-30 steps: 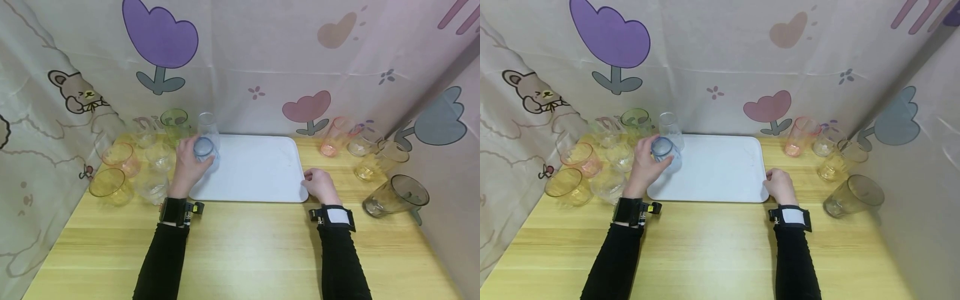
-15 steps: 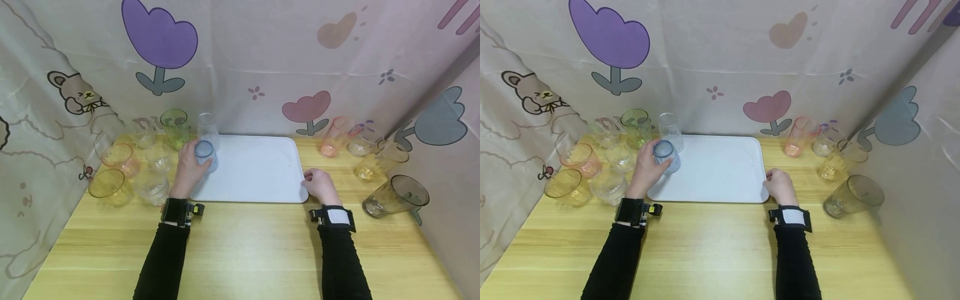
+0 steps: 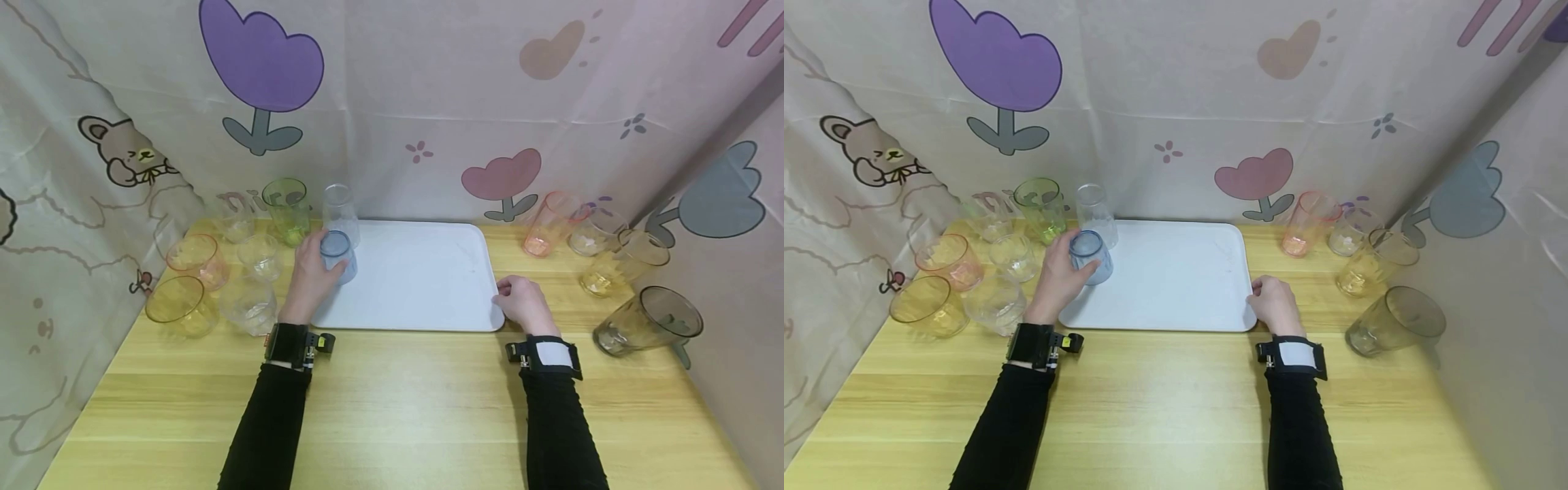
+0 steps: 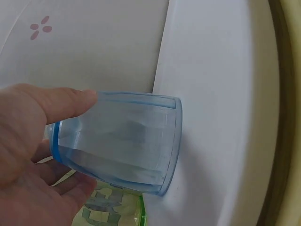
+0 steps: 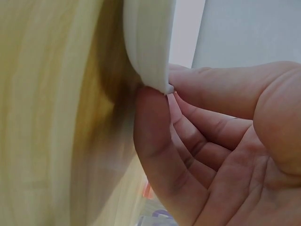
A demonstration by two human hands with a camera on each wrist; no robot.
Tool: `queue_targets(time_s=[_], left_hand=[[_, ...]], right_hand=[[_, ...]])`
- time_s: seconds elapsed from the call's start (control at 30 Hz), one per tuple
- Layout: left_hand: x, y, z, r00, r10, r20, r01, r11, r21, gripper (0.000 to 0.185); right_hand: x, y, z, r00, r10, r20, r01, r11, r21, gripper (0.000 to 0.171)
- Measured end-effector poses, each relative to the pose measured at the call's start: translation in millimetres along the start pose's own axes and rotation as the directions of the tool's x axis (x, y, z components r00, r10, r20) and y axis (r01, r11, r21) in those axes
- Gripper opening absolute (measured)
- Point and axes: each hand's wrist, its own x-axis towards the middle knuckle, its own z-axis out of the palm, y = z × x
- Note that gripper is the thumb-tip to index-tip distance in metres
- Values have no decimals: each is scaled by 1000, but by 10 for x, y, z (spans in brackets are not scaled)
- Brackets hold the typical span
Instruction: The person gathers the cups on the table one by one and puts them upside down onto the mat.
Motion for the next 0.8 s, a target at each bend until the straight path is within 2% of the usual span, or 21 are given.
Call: queue_targets(time_s=[0.57,0.67,0.8], left_hand=[[-18,31,9,1000,10,-5,-10,1000,1,80],[-27,59,3,999,28,-32,-28,1000,-8,78],[-45,122,-5,987,109,-115,-111,994,-15,71]], right_hand=[[-7,9,-8,1000,3,5,-3,1000,6,37],[-10,5,-13,1000,5,4,-5,1000,7,37],[-17,-13,-28,1000,15,-12,-15,1000,18,38]])
